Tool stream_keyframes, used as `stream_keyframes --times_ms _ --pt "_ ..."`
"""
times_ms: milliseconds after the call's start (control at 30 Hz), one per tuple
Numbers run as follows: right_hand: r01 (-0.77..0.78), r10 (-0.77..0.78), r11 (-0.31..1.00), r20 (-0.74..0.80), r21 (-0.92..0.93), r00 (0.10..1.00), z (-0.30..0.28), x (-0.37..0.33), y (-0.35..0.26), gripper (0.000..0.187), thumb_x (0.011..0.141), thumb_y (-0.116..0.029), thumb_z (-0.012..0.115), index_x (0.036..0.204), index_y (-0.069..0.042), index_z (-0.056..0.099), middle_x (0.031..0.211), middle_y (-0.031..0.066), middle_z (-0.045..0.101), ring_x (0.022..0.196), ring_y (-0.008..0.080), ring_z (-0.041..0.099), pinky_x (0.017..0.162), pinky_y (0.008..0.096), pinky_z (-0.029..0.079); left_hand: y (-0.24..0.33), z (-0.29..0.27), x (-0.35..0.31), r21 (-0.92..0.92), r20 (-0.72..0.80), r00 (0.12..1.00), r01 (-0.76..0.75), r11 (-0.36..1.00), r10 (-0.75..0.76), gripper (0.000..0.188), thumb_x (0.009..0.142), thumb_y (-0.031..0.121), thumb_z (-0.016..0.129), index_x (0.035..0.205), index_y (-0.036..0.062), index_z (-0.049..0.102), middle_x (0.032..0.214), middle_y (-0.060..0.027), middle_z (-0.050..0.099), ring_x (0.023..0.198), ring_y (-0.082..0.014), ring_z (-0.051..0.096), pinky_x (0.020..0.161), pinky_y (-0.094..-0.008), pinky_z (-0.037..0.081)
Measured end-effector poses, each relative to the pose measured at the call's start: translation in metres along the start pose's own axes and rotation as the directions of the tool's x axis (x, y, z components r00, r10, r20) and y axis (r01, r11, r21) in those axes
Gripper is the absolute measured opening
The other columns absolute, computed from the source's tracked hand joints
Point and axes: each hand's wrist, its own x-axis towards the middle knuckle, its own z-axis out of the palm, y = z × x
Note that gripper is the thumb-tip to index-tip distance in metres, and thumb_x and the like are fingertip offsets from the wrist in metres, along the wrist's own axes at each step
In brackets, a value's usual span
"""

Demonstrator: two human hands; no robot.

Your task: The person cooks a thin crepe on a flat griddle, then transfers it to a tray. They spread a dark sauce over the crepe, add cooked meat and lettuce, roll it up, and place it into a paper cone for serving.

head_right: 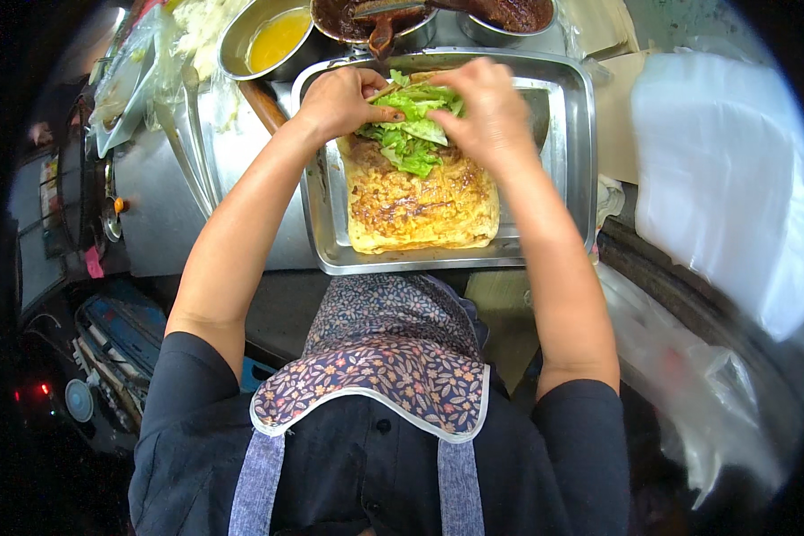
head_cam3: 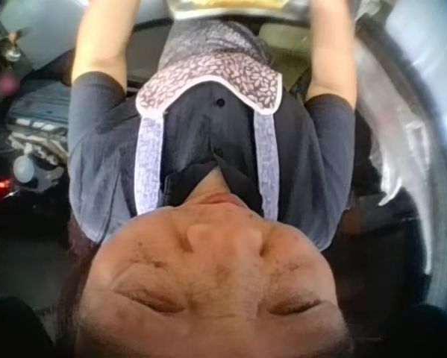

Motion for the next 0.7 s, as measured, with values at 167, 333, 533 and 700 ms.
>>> stream_keyframes --times_ms 167,333,533,700 --pt "-0.216 0.235 0.953 -0.066 0.212 0.970 0.021 -0.005 0.058 0.040 0.086 -0.034 0.077 0.113 -0.008 0.065 0.103 0.0110 0.071 0.093 0.0290 0.067 0.084 0.0428 0.052 0.005 0.021 -0.013 0.126 -0.348 0.901 -0.229 0.965 0.259 0.045 0.063 0.032 0.090 0.100 0.0124 0.074 0.100 -0.0079 0.069 0.100 -0.0287 0.064 0.088 -0.0396 0.052" --pt "-0.173 0.112 0.906 0.175 0.387 0.978 -0.006 0.005 0.030 0.042 0.085 -0.028 0.079 0.119 -0.010 0.063 0.096 0.0069 0.066 0.079 0.0136 0.066 0.073 0.0283 0.053 0.017 0.029 -0.044 0.239 -0.470 0.793 -0.309 0.920 0.388 0.031 0.062 0.011 0.084 0.084 0.0109 0.062 0.087 -0.0023 0.062 0.089 -0.0246 0.062 0.077 -0.0389 0.049" --pt "0.386 -0.381 0.922 0.142 -0.012 0.914 -0.020 -0.040 -0.001 0.066 0.066 -0.028 0.083 0.130 -0.029 0.067 0.091 0.0003 0.059 0.084 0.0217 0.059 0.077 0.0362 0.049 0.025 0.051 -0.067 0.444 -0.486 0.709 -0.304 0.843 0.511 0.013 0.073 0.014 0.065 0.085 0.0154 0.060 0.084 0.0009 0.057 0.080 -0.0176 0.061 0.068 -0.0320 0.050" --pt "0.491 -0.491 0.835 0.067 -0.247 0.869 0.006 -0.063 0.004 0.048 0.073 -0.015 0.067 0.120 -0.022 0.071 0.088 0.0007 0.055 0.084 0.0192 0.057 0.080 0.0345 0.049 0.030 0.067 -0.080 0.483 -0.457 0.709 -0.310 0.819 0.537 0.015 0.076 0.014 0.062 0.090 0.0165 0.059 0.087 0.0008 0.055 0.077 -0.0163 0.061 0.066 -0.0299 0.052"
